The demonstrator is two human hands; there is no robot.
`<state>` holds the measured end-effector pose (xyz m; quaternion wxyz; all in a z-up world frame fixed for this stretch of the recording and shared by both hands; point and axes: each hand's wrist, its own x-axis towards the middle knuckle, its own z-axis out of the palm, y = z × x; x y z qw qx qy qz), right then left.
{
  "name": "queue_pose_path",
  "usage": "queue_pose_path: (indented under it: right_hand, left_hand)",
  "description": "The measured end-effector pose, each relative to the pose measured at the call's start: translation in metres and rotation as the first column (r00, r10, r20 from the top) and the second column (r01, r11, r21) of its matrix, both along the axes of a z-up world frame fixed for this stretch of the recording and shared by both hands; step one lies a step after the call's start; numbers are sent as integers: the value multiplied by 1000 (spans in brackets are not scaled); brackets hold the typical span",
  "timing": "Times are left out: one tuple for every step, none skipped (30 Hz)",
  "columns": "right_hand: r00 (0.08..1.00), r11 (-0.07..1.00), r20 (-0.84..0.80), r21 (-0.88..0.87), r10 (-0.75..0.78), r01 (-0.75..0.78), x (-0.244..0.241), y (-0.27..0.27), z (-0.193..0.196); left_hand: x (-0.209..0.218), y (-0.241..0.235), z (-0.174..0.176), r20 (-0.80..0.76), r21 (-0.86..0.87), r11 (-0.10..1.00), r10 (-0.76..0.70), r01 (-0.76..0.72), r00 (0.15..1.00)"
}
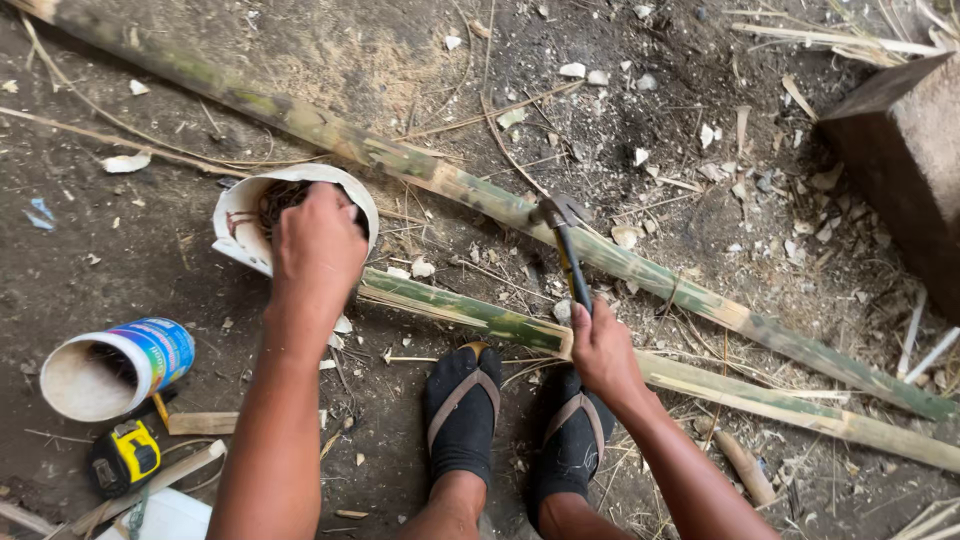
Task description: The person hammers nails into a long bamboo pole using a hammer. They then pick up two split bamboo pieces and place them on the ground before returning to hammer another nail into the pole.
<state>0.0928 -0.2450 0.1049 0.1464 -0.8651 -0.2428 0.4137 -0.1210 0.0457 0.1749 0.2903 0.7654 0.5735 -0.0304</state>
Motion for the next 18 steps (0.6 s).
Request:
queue_pose_path:
  right_hand:
    - [1000, 1000, 18, 19, 20, -20, 0, -1, 0]
    - [999, 998, 36, 38, 39, -40, 0, -1, 0]
    - [997, 996, 56, 60, 59, -62, 2, -1, 0]
    - [997, 996, 58, 67, 55, -59, 5, 0, -1]
    - [997, 996, 54, 71, 51, -55, 5, 0, -1]
    - [998, 996, 51, 74, 48, -51, 6, 0, -2]
    - [997, 997, 57, 65, 49, -52, 7, -2, -3]
    - [997, 997, 63, 55, 50, -53, 7, -3, -4]
    - [996, 997, 71, 49, 50, -54, 8, -2, -5]
    - [994, 995, 92, 82, 52, -59, 11, -1, -7]
    - [993, 992, 106, 109, 55, -66, 10, -3, -8]
    - [991, 988, 120, 136, 57, -73, 10, -5, -9]
    - [992, 989, 117, 134, 51, -67, 11, -5, -11]
    - [992, 990, 115, 132, 45, -60, 11, -5, -12]
    - [993, 990, 111, 128, 42, -56, 12, -6, -12]
    - [993, 990, 107, 131, 44, -58, 12, -8, -12]
    - [993, 988, 104, 138, 48, -62, 12, -7, -12]
    - [994, 987, 101, 146, 51, -65, 13, -7, -12]
  left_hand:
    - [15, -8, 0, 68, -13, 1000, -24, 25, 997]
    - [31, -16, 0, 135, -24, 998, -47, 51, 990]
    - [47, -22, -3, 107, -140, 988, -53, 68, 993]
    - [63, -25, -8, 80, -255, 964, -63, 82, 995]
    - [80, -24, -19, 157, -306, 941, -104, 148, 982]
    - [95, -22, -32, 235, -350, 911, -138, 217, 962]
    - [106, -26, -48, 338, -303, 913, -166, 275, 926]
    - [115, -30, -65, 437, -249, 911, -196, 327, 878]
    - [123, -31, -81, 529, -188, 908, -227, 374, 818]
    - [131, -31, -96, 508, -202, 922, -189, 330, 840]
    - [136, -35, -110, 482, -223, 933, -145, 282, 864]
    - [140, -38, -123, 453, -243, 942, -102, 233, 886]
    - [145, -39, -134, 488, -85, 970, -159, 228, 858]
    - [150, -40, -143, 514, 75, 973, -223, 216, 828]
    - [152, -42, -151, 528, 232, 954, -290, 193, 798]
    - [152, -45, -157, 544, 144, 972, -233, 183, 806]
    - [152, -45, -162, 554, 61, 983, -177, 172, 813]
    - [153, -45, -165, 560, -24, 987, -121, 161, 820]
